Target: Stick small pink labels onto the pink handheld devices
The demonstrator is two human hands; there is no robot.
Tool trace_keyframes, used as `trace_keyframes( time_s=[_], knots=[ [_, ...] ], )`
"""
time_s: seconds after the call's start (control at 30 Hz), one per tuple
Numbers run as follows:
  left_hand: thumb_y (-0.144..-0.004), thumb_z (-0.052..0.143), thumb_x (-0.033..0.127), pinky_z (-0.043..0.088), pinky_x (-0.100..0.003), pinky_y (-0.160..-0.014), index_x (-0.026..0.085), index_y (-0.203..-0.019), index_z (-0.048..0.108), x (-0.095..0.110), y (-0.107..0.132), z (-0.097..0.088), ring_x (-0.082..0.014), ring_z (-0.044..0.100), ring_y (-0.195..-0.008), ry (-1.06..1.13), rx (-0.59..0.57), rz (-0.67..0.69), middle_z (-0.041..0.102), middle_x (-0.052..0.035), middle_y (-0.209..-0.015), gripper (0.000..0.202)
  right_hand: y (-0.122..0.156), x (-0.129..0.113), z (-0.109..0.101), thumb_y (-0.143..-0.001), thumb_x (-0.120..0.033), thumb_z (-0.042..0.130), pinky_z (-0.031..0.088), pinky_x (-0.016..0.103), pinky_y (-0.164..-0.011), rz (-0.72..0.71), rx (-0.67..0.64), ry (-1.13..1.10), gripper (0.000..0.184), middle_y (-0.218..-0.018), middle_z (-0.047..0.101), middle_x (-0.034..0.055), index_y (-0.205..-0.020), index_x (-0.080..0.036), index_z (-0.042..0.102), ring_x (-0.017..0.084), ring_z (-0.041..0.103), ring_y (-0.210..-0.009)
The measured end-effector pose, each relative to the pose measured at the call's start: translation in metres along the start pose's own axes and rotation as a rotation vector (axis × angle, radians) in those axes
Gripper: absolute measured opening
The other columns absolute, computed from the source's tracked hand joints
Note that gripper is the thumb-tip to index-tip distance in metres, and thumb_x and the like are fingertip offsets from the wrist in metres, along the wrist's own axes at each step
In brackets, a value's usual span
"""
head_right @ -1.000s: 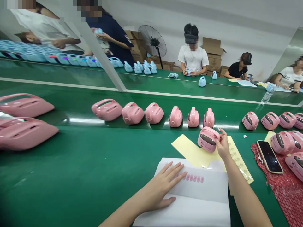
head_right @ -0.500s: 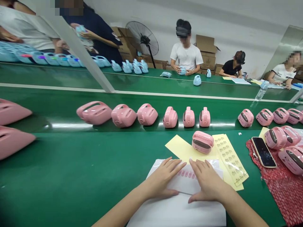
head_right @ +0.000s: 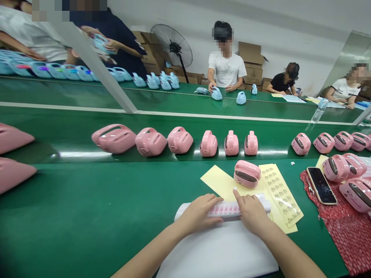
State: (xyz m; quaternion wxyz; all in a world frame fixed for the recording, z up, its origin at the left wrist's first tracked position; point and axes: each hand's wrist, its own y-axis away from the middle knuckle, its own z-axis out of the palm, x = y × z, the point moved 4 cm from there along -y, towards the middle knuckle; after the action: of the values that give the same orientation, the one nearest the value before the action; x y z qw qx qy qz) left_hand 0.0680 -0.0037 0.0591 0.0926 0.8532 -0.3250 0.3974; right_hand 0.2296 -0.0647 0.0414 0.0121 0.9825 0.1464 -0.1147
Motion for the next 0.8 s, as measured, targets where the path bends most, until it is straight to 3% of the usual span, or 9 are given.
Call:
trace_keyframes(
  time_s=[0.13,0.27,0.4,0.5,0.63,0.8],
  knots=[
    [-0.053,0.075,0.032,0.041,-0.031,-0.062,0.027,-0.069,0.064,0.003,-0.004,-0.002,-0.0263,0.060,-0.069,-0.053,0.002,-0.023,0.064,-0.0030,-0.070,0.019,-0.003,0.001,-0.006,-0.071,-0.005,0.056,0.046,0.039,-0.073,0.039,-0.030,-0.029,0.070,-0.099,0.065,0.0147,-0.137,-0.013,0.034,0.029,0.060,-0.086],
    [-0.054,0.072,0.029,0.038,-0.028,-0.059,0.026,-0.064,0.058,0.002,-0.006,-0.001,-0.0241,0.059,-0.068,-0.137,-0.027,-0.086,0.063,-0.0005,-0.069,0.017,-0.004,0.003,-0.015,-0.069,-0.019,0.066,0.045,0.038,-0.078,0.094,-0.077,-0.227,0.076,-0.105,0.064,0.0122,-0.138,-0.017,0.033,0.028,0.060,-0.092],
    [-0.057,0.067,0.025,0.036,-0.028,-0.057,0.023,-0.065,0.056,0.000,-0.009,0.001,-0.0234,0.059,-0.066,-0.250,-0.109,-0.162,0.062,-0.0003,-0.068,0.014,-0.007,0.005,-0.022,-0.074,-0.016,0.061,0.044,0.035,-0.080,0.150,-0.145,-0.264,0.070,-0.107,0.065,0.0105,-0.138,-0.017,0.033,0.027,0.060,-0.095],
    [-0.059,0.069,0.026,0.037,-0.029,-0.059,0.020,-0.071,0.059,0.004,-0.013,0.002,-0.0257,0.060,-0.071,-0.315,-0.181,-0.178,0.065,-0.0031,-0.073,0.017,-0.013,0.006,-0.024,-0.075,-0.016,0.058,0.044,0.033,-0.079,0.199,-0.192,-0.254,0.066,-0.106,0.066,0.0091,-0.136,-0.015,0.034,0.026,0.061,-0.096],
    [-0.064,0.070,0.035,0.040,-0.028,-0.067,0.020,-0.093,0.063,0.014,-0.018,0.003,-0.0236,0.061,-0.084,-0.325,-0.252,-0.148,0.068,-0.0040,-0.092,0.034,-0.020,0.009,-0.027,-0.075,-0.016,0.058,0.044,0.030,-0.074,0.251,-0.208,-0.249,0.062,-0.107,0.066,0.0077,-0.134,-0.019,0.038,0.026,0.062,-0.096],
    [-0.079,0.055,0.031,0.041,-0.026,-0.068,0.019,-0.088,0.066,0.015,-0.025,0.007,-0.0218,0.064,-0.084,-0.354,-0.257,-0.187,0.071,-0.0046,-0.090,0.018,-0.025,0.008,-0.030,-0.076,-0.016,0.056,0.044,0.031,-0.075,0.270,-0.213,-0.245,0.060,-0.101,0.068,0.0085,-0.133,-0.018,0.039,0.026,0.063,-0.095]
  ],
)
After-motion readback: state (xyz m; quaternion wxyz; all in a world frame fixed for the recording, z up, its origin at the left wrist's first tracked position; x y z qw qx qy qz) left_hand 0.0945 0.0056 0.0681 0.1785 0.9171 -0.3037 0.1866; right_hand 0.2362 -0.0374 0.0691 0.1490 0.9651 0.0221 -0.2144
